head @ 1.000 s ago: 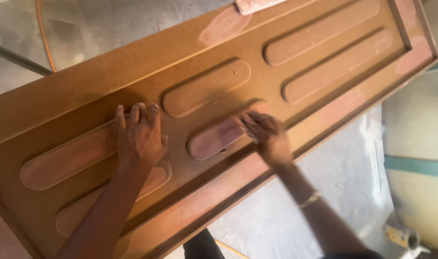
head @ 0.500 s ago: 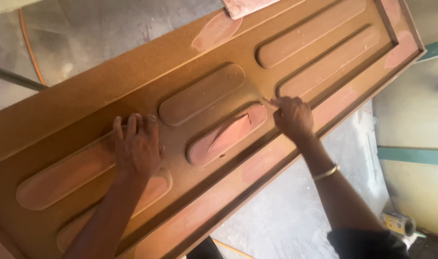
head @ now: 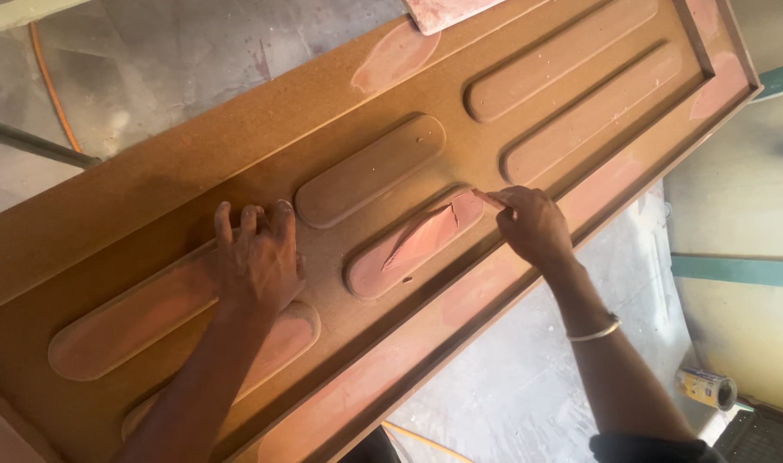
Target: The person applies a reddish-brown putty to a wooden door using a putty knife and a small block. They scoop putty from a container, spread it onto the door's panels and frame, and smooth the surface.
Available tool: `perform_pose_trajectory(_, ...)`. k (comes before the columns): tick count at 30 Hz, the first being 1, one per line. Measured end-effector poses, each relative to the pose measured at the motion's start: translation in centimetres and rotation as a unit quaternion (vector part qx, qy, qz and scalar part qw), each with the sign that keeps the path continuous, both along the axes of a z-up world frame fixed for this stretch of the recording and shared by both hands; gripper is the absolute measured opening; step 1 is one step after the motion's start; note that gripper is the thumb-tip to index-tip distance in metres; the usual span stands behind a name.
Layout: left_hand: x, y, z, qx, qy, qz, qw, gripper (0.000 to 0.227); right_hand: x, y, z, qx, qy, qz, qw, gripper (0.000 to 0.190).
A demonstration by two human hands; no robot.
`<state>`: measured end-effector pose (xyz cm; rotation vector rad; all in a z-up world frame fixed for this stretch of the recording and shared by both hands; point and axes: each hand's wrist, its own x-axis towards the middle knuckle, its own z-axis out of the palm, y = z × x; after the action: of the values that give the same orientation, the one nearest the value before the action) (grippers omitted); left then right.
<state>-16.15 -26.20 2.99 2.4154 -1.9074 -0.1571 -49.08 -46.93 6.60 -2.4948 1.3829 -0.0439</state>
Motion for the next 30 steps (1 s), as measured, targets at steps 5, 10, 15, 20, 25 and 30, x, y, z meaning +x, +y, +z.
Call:
perform_pose_trajectory(5,-0.1,0.1,-0.2,0.048,0.012,-0.001,0.999,0.074,0.6,2.7,-2.0,-0.092,0.021,0.049,0.994,0.033)
perform_pose_trajectory(10,0.1,0.4,0.0,-0.018,0.011,-0.007,1.0,0.078,-1.2,3.3,-1.8,-0.064,0.023,0.107,0.992,0.035)
perform_pose_trajectory(15,0.0,0.9,-0.9,-0.01,0.005,-0.005,1.0,0.077,-1.4,1.2,-2.3,-0.074,-0.019,0.061,0.995,0.037)
perform_pose_trajectory(20,0.2,0.5,-1.4,-0.03,0.017,0.0,0.999,0.075,3.0,4.9,-4.9,-0.093,-0.07,0.053,0.992,0.032)
perform_pose_trajectory(25,1.0,-0.3,-1.3,0.019,0.049,0.006,0.999,0.072,7.3,15.7,-4.8,0.003,0.11,0.085,0.99,0.026)
perform_pose_trajectory(30,2.3,-1.2,-0.8,0.029,0.084,0.009,0.996,0.066,8.5,14.1,-0.1,0.057,-0.056,0.116,0.99,0.053)
